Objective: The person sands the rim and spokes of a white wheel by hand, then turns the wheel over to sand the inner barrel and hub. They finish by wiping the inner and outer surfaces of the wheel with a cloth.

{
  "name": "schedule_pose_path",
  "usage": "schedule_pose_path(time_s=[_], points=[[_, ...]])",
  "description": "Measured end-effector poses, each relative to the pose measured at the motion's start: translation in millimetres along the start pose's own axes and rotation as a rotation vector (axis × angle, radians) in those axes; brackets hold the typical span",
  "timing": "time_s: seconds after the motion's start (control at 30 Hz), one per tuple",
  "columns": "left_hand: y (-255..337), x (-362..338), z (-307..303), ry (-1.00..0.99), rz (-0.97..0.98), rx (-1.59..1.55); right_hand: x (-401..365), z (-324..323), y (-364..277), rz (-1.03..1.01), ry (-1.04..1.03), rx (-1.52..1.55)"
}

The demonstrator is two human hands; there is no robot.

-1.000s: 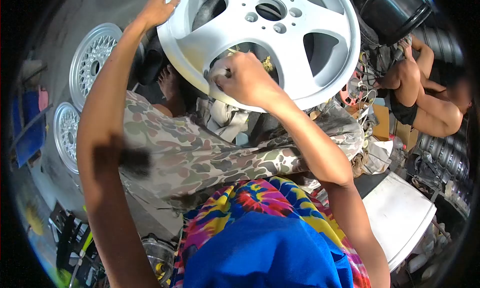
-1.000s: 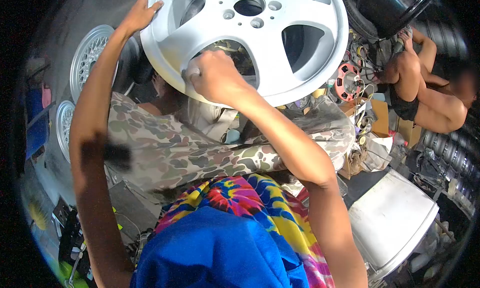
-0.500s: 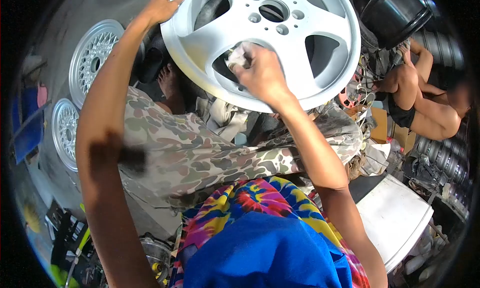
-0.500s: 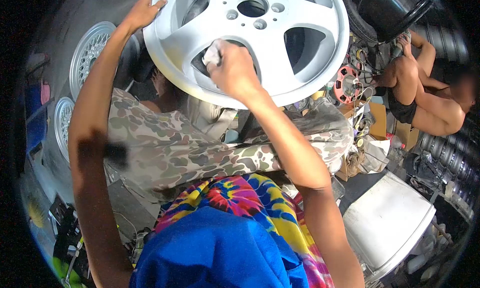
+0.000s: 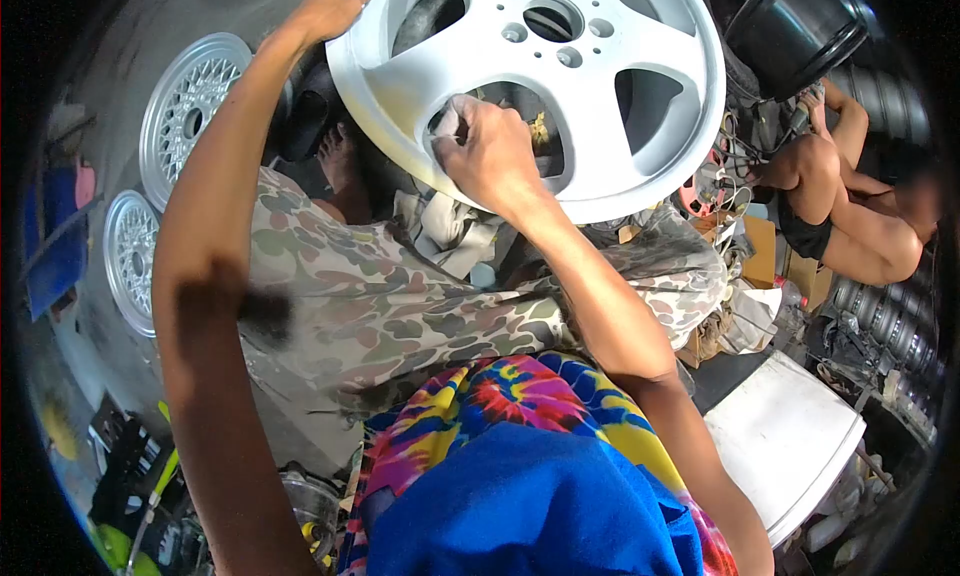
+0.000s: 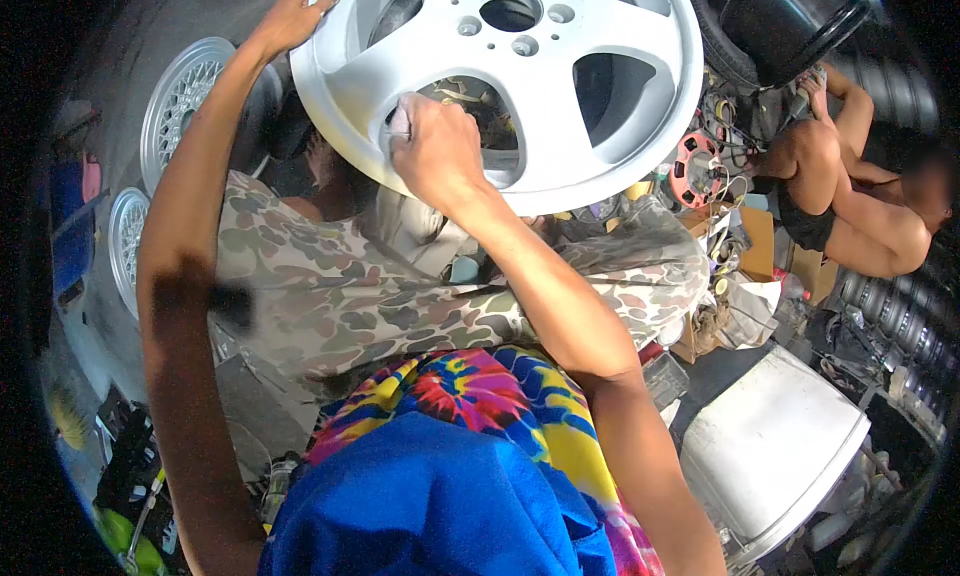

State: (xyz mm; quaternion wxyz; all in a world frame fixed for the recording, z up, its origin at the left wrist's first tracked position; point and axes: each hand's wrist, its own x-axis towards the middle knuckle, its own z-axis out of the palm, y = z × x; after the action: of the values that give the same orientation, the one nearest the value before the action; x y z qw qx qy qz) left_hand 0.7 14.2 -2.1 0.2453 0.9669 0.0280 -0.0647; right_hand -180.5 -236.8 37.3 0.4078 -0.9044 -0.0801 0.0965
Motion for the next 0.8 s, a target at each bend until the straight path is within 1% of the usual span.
schedule_pose_path(time_s=[0.03, 0.07, 0.1, 0.13, 0.17, 0.2, 0.23, 0.27, 0.3, 0.37, 0.4, 0.43, 0.5, 0.53, 0.6, 0.63, 0.67, 0.7, 0.73, 0.77, 0.8], points=[[-7, 3, 2, -0.004, 0.000, 0.002, 0, -4, -11, 0.013, 0.016, 0.055], [-6, 3, 0, -0.007, 0.041, -0.021, -1, -9, -14, 0.018, 0.018, 0.055], [-4, 3, 0, -0.008, 0.081, -0.047, -4, -17, -15, 0.084, -0.045, 0.352], [-2, 3, -1, -0.006, 0.082, -0.052, -5, -24, -15, 0.147, -0.110, 0.649], [2, 0, -6, -0.046, 0.079, -0.088, -6, -25, -11, 0.143, -0.114, 0.646], [3, -4, -12, -0.082, 0.074, -0.121, -6, -23, -5, 0.136, -0.019, 0.460], [6, -4, -11, -0.066, 0.065, -0.097, -6, -22, -1, 0.135, 0.080, 0.273], [6, -3, -8, -0.048, 0.069, -0.087, -6, -19, -3, 0.070, 0.097, 0.066], [5, -2, -6, -0.036, 0.072, -0.075, -4, -7, -2, 0.108, 0.071, 0.094], [2, -1, -5, -0.020, 0.076, -0.057, -1, 3, -8, 0.020, 0.069, 0.057], [0, 0, -5, -0.020, 0.077, -0.055, -2, -6, -14, 0.029, 0.056, 0.181], [0, 1, -5, -0.020, 0.081, -0.056, 0, -13, -8, 0.080, -0.079, 0.495], [-7, 6, -1, 0.001, 0.094, -0.050, -3, -33, -8, 0.019, -0.199, 0.699], [-11, 8, 2, 0.025, 0.098, -0.031, -1, -35, -9, 0.016, -0.197, 0.700], [-20, 12, 12, 0.106, 0.110, 0.028, 2, -40, -6, 0.009, -0.050, 0.319], [-22, 15, 13, 0.098, 0.121, 0.009, 0, -36, -4, 0.009, -0.042, 0.323], [-14, 9, 7, 0.076, 0.118, -0.014, -3, -27, -1, -0.116, -0.037, 0.260], [-7, 3, 0, 0.051, 0.109, -0.039, -6, -24, -8, -0.238, -0.036, 0.195], [1, -3, -6, 0.026, 0.107, -0.068, -15, -32, -12, -0.155, -0.108, 0.182], [6, -6, -9, 0.005, 0.107, -0.095, -21, -41, -10, -0.150, -0.111, 0.181], [10, -9, -13, -0.015, 0.112, -0.124, -27, -52, -6, -0.144, -0.185, 0.139]])
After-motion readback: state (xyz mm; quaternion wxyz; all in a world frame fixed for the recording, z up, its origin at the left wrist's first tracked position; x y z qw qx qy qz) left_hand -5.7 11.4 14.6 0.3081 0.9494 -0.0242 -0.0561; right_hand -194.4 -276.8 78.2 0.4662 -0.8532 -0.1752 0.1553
